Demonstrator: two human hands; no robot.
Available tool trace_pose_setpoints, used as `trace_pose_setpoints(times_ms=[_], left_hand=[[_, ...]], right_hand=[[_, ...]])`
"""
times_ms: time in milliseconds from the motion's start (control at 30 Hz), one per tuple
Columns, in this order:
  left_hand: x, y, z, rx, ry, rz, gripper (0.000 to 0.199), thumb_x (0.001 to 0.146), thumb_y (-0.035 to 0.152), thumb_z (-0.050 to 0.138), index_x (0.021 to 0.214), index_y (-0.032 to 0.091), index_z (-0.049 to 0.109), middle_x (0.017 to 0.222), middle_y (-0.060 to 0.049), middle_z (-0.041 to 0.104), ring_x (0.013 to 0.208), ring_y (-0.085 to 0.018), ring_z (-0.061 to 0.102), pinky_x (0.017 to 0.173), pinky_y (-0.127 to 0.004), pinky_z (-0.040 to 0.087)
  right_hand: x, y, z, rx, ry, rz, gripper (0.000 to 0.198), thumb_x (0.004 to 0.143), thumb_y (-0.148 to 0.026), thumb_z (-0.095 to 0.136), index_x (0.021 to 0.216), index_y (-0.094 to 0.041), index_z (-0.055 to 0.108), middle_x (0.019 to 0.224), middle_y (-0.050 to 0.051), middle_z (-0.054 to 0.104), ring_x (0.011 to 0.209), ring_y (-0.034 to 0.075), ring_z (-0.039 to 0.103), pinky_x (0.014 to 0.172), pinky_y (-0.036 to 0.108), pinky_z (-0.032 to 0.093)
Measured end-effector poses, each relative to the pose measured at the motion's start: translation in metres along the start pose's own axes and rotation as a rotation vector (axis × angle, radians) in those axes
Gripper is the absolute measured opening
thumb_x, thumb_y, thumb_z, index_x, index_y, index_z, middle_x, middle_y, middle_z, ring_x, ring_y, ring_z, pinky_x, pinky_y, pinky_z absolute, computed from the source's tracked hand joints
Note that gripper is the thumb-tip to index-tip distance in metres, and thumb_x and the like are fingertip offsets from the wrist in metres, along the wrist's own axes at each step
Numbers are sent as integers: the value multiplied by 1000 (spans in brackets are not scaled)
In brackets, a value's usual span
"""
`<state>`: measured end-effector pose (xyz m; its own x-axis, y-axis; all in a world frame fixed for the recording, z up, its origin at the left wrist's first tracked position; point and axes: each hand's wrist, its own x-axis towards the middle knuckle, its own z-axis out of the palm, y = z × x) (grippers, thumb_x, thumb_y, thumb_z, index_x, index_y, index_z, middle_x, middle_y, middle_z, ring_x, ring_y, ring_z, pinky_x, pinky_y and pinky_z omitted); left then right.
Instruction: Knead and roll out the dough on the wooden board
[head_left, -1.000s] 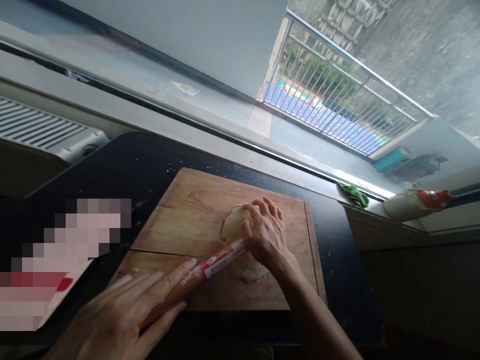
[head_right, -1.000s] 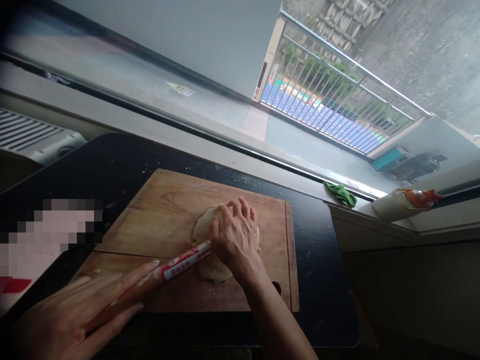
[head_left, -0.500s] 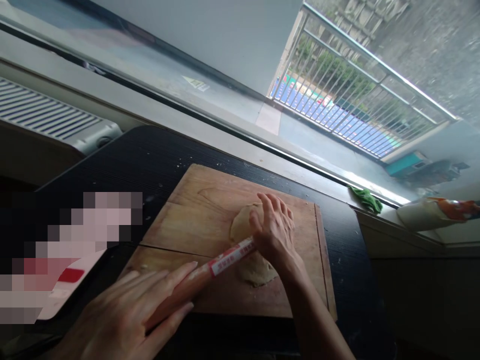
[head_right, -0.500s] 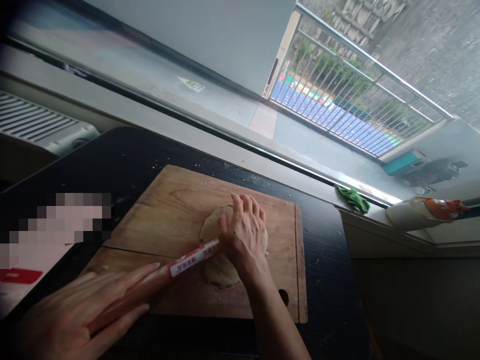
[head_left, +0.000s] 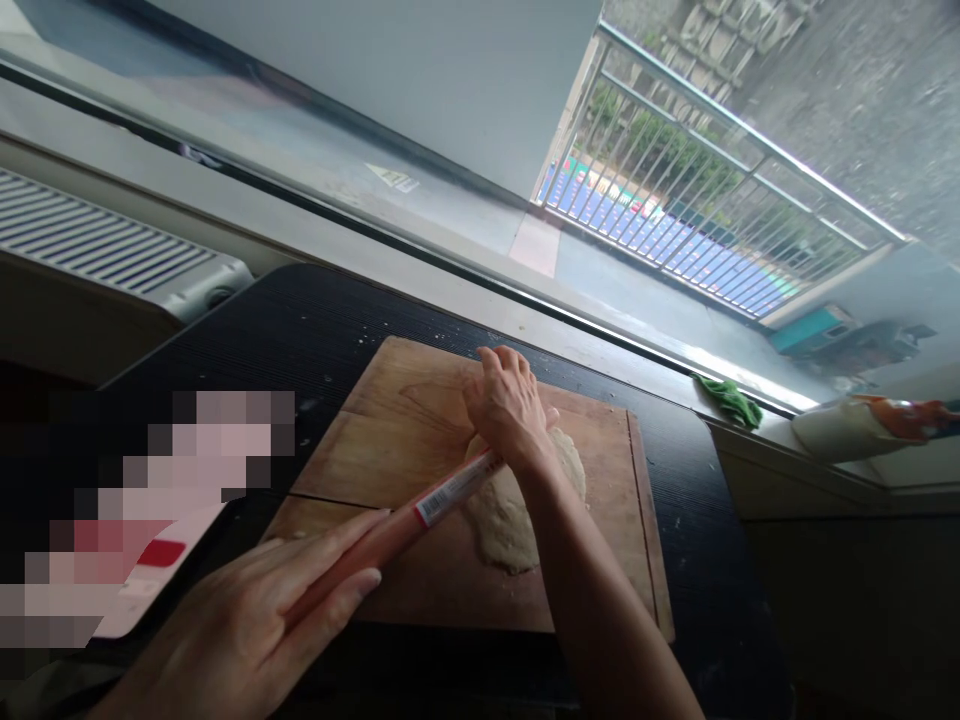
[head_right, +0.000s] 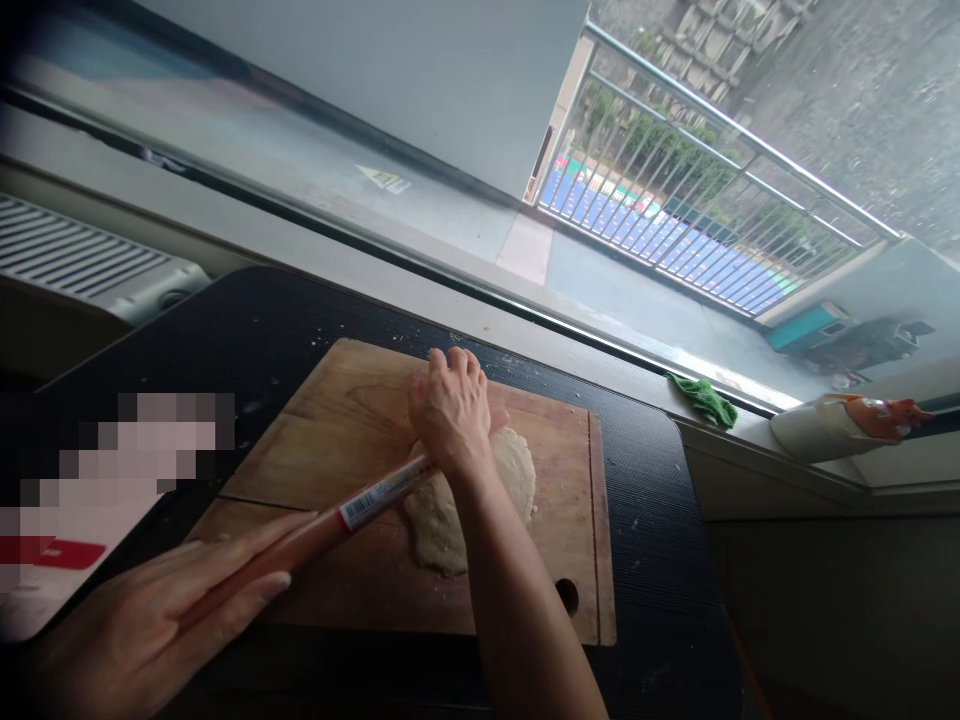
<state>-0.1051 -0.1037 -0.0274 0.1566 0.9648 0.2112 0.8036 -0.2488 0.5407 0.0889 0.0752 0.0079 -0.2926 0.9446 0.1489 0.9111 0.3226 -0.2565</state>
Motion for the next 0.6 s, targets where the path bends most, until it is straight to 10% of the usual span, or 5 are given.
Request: trace_pose_setpoints(times_ms=[300,600], left_hand=[[42,23,-6,140,-202,199,48,81,36,56,128,38,51,94,0,68,85,-20,64,75,-30,50],[159,98,52,360,-68,79,36,93,37,31,107,25,62,91,-6,61,82,-20,60,69,-31,44]], right_hand=[[-154,61,-34,-27,185,50,27,94,-26,39,108,-24,61,122,6,55,122,24,41,100,43,34],[-188,87,-36,-60,256,261,25,96,-28,37,87,-21,60,95,4,60,81,17,52,77,33,36]])
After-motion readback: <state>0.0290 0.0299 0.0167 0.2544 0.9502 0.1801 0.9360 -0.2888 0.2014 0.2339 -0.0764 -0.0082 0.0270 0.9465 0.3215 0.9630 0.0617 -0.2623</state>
